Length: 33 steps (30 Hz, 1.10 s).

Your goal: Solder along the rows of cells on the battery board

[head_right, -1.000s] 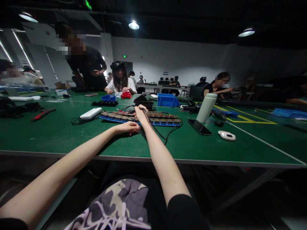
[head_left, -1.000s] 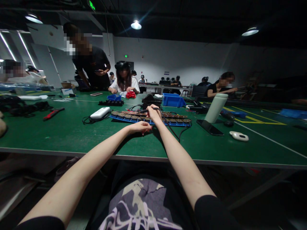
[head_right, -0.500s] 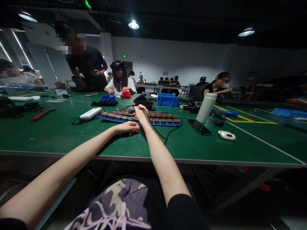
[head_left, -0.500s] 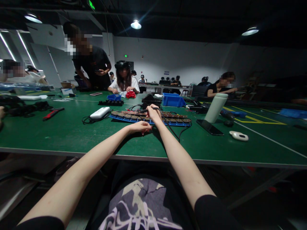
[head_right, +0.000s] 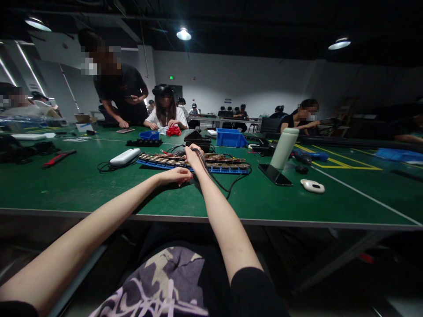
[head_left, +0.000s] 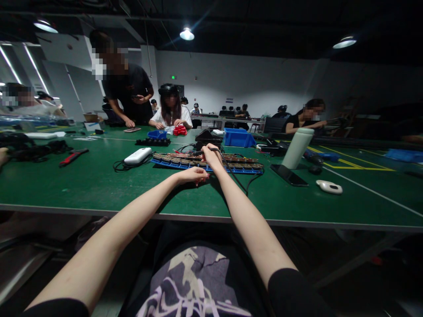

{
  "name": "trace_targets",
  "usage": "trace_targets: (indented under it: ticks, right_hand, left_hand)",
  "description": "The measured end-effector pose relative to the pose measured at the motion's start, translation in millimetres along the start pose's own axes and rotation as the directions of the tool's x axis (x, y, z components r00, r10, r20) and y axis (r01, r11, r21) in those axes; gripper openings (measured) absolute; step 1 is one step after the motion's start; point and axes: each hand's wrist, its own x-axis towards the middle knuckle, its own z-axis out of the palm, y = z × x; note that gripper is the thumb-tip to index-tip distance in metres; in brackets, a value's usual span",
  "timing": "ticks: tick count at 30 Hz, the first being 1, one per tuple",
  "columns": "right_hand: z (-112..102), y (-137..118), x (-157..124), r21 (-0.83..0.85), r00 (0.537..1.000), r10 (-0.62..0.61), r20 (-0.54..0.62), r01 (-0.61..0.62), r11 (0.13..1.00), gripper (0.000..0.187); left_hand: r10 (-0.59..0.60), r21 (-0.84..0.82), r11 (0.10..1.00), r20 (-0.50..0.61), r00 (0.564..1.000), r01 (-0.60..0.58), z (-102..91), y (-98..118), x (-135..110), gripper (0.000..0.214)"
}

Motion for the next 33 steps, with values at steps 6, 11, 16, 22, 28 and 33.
trace_targets:
  ticks: [6, 11, 16, 22, 28, 33]
  right_hand:
    - [-1.5, -3.4, -2.6, -0.009, 1.000, 0.002, 0.002, -0.002, 1.000, 0.014]
    - [-1.8, -5.1, -4.5, -0.018, 1.000, 0.008, 0.005, -0.008, 1.000, 0.014]
    - [-2.3, -6.2, -5.1, -0.026, 1.000, 0.009, 0.005, -0.009, 1.000, 0.015]
    - [-3.4, -8.5, -5.6, -0.052, 1.000, 0.023, 0.013, -0.022, 0.998, 0.015]
    - [-3.5, -9.4, -6.8, -0.048, 1.000, 0.022, 0.014, -0.021, 0.999, 0.015]
    - [-3.6, -9.3, -6.6, -0.067, 1.000, 0.023, 0.013, -0.022, 0.998, 0.015]
  left_hand:
    - [-0.008, 0.005, 1.000, -0.004, 1.000, 0.008, 0.0, -0.9, 0.8, 0.045]
    - [0.000, 0.012, 1.000, -0.004, 1.000, 0.000, -0.3, -0.7, -0.1, 0.047]
    - [-0.002, 0.009, 1.000, -0.002, 1.000, 0.002, -0.2, -0.7, 0.1, 0.045]
    - [-0.010, 0.008, 1.000, -0.003, 1.000, 0.010, -0.5, -1.0, 0.3, 0.043]
    - [-0.006, 0.010, 1.000, -0.009, 1.000, 0.006, -1.0, -2.1, 0.8, 0.043]
    - [-0.001, 0.008, 1.000, 0.000, 1.000, 0.001, -1.3, -2.1, 0.7, 0.045]
